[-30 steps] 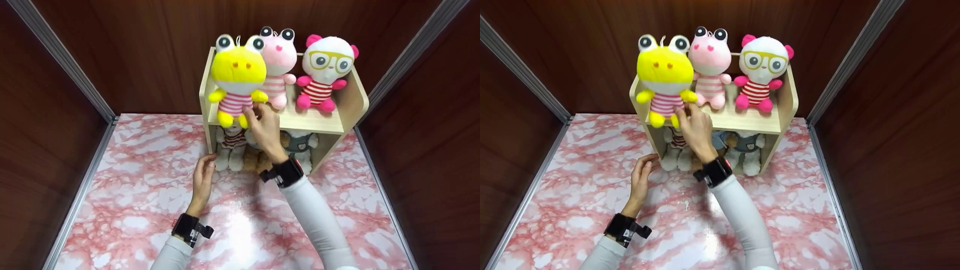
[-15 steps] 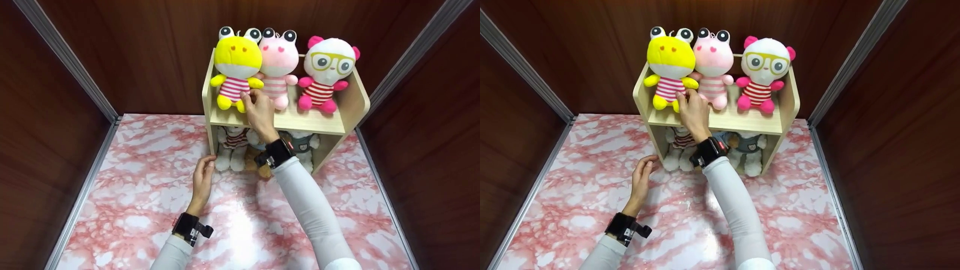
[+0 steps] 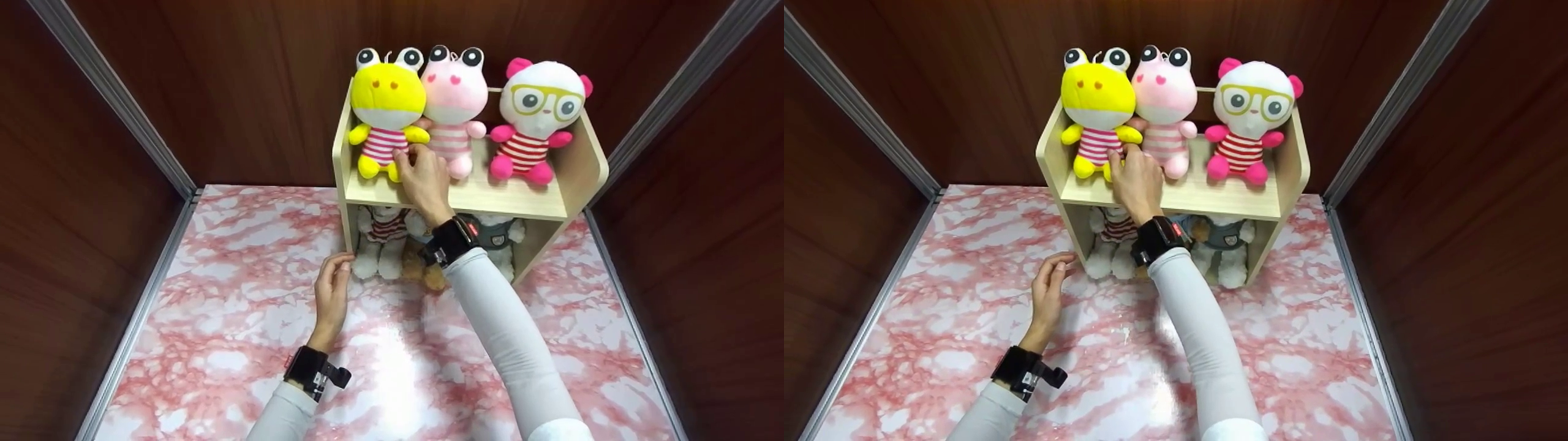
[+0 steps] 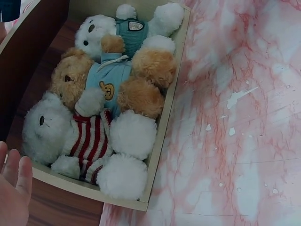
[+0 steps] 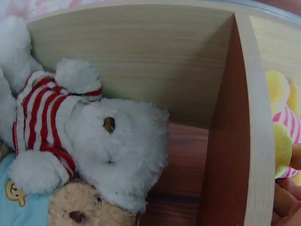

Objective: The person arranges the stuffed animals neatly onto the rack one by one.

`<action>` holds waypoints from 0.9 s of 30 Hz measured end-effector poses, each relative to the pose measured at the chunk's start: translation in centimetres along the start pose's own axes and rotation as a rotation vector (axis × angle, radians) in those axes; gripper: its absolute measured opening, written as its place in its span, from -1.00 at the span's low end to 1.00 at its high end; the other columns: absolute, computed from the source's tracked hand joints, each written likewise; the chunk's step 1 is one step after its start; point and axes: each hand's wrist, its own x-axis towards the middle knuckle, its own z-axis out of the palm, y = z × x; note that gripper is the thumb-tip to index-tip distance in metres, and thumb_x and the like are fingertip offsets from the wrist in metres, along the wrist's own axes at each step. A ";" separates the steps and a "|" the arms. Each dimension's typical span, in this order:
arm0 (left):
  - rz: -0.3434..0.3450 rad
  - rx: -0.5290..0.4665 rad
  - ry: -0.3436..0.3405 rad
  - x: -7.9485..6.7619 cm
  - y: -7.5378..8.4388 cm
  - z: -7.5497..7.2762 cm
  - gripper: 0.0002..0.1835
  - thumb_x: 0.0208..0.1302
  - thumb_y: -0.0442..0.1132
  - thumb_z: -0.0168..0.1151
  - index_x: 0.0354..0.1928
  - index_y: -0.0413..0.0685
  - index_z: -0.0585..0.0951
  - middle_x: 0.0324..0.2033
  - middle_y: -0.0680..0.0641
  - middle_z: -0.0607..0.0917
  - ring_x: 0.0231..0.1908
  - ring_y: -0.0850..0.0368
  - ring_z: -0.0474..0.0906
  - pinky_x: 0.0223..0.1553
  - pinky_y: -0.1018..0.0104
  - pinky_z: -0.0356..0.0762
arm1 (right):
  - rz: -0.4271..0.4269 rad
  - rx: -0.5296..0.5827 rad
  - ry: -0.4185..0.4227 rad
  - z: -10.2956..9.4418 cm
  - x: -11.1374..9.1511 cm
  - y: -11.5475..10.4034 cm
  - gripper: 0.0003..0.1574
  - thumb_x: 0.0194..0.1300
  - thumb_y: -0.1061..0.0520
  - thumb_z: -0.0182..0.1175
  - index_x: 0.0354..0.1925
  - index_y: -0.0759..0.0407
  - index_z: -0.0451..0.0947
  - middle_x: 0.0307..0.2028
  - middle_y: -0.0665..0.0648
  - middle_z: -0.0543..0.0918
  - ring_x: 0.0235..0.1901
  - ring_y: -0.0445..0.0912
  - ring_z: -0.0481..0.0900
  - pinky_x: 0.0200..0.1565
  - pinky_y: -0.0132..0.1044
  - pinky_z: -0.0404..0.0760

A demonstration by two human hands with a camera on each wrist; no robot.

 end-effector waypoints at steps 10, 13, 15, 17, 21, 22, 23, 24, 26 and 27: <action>-0.002 0.015 -0.004 -0.1 -0.2 -0.1 -0.76 0.55 -0.40 0.04 0.05 -0.36 0.64 0.12 -0.36 0.62 -0.01 0.16 0.55 0.03 0.36 0.50 | -0.115 -0.097 0.064 0.2 0.0 1.4 -0.65 0.49 -0.01 0.19 -0.24 0.25 0.70 -0.27 0.25 0.72 -0.15 0.19 0.63 -0.07 0.08 0.53; -0.010 0.017 -0.011 -0.2 -0.1 -0.1 -0.76 0.55 -0.40 0.05 0.05 -0.36 0.64 0.12 -0.36 0.61 0.01 0.12 0.55 0.04 0.35 0.49 | -0.169 -0.147 0.077 0.4 -0.2 1.2 -0.66 0.51 0.02 0.18 -0.19 0.29 0.67 -0.26 0.30 0.69 -0.18 0.23 0.62 -0.06 0.10 0.51; -0.018 0.012 -0.016 -0.2 0.0 -0.1 -0.76 0.56 -0.39 0.04 0.06 -0.36 0.64 0.14 -0.40 0.59 0.05 0.07 0.55 0.06 0.35 0.47 | -0.197 -0.178 0.067 0.5 -0.2 1.0 -0.64 0.54 0.02 0.16 -0.15 0.32 0.65 -0.24 0.32 0.68 -0.19 0.25 0.60 -0.05 0.09 0.49; -0.020 0.006 -0.022 -0.2 0.0 -0.1 -0.75 0.56 -0.38 0.03 0.06 -0.37 0.63 0.16 -0.44 0.56 0.07 -0.01 0.55 0.07 0.35 0.46 | -0.210 -0.194 0.053 0.4 -0.2 0.7 -0.62 0.55 0.01 0.14 -0.11 0.33 0.65 -0.21 0.33 0.68 -0.19 0.27 0.58 -0.04 0.08 0.49; -0.015 0.004 -0.027 -0.2 0.1 0.0 -0.75 0.57 -0.39 0.02 0.07 -0.38 0.63 0.16 -0.45 0.56 0.06 -0.15 0.54 0.05 0.35 0.46 | -0.171 -0.189 0.034 0.1 0.2 0.4 -0.59 0.57 -0.03 0.12 -0.14 0.30 0.66 -0.21 0.30 0.69 -0.16 0.23 0.57 -0.03 0.05 0.49; -0.012 0.006 -0.027 -0.1 0.1 0.0 -0.75 0.57 -0.39 0.02 0.07 -0.38 0.63 0.15 -0.44 0.57 0.05 -0.17 0.54 0.04 0.36 0.47 | -0.157 -0.183 0.034 0.1 0.3 0.4 -0.59 0.56 -0.04 0.13 -0.15 0.29 0.67 -0.21 0.29 0.69 -0.16 0.22 0.57 -0.02 0.05 0.49; -0.011 0.007 -0.027 -0.1 0.1 0.0 -0.75 0.57 -0.39 0.02 0.07 -0.40 0.62 0.15 -0.44 0.57 0.04 -0.20 0.54 0.03 0.36 0.47 | -0.144 -0.179 0.034 0.0 0.4 0.5 -0.59 0.56 -0.05 0.14 -0.15 0.29 0.67 -0.21 0.28 0.69 -0.15 0.21 0.57 -0.02 0.05 0.49; -0.010 0.006 -0.025 -0.1 0.0 -0.1 -0.75 0.56 -0.40 0.03 0.07 -0.41 0.62 0.15 -0.43 0.58 0.05 -0.21 0.55 0.03 0.36 0.48 | -0.134 -0.170 0.035 0.0 0.4 0.6 -0.58 0.56 -0.06 0.14 -0.15 0.28 0.67 -0.21 0.28 0.69 -0.15 0.20 0.57 -0.01 0.04 0.48; -0.013 0.001 -0.023 -0.1 -0.1 -0.2 -0.74 0.56 -0.39 0.03 0.07 -0.44 0.61 0.15 -0.43 0.58 0.06 -0.24 0.54 0.03 0.37 0.49 | -0.130 -0.157 0.040 0.1 0.4 0.7 -0.56 0.56 -0.08 0.15 -0.12 0.29 0.68 -0.20 0.28 0.69 -0.15 0.20 0.58 -0.01 0.04 0.49; -0.015 -0.004 -0.022 0.0 -0.1 -0.2 -0.74 0.57 -0.39 0.03 0.08 -0.44 0.61 0.15 -0.43 0.58 0.07 -0.26 0.54 0.03 0.37 0.49 | -0.132 -0.147 0.046 0.1 0.3 0.9 -0.54 0.56 -0.09 0.15 -0.10 0.30 0.68 -0.19 0.28 0.70 -0.14 0.19 0.58 -0.01 0.03 0.49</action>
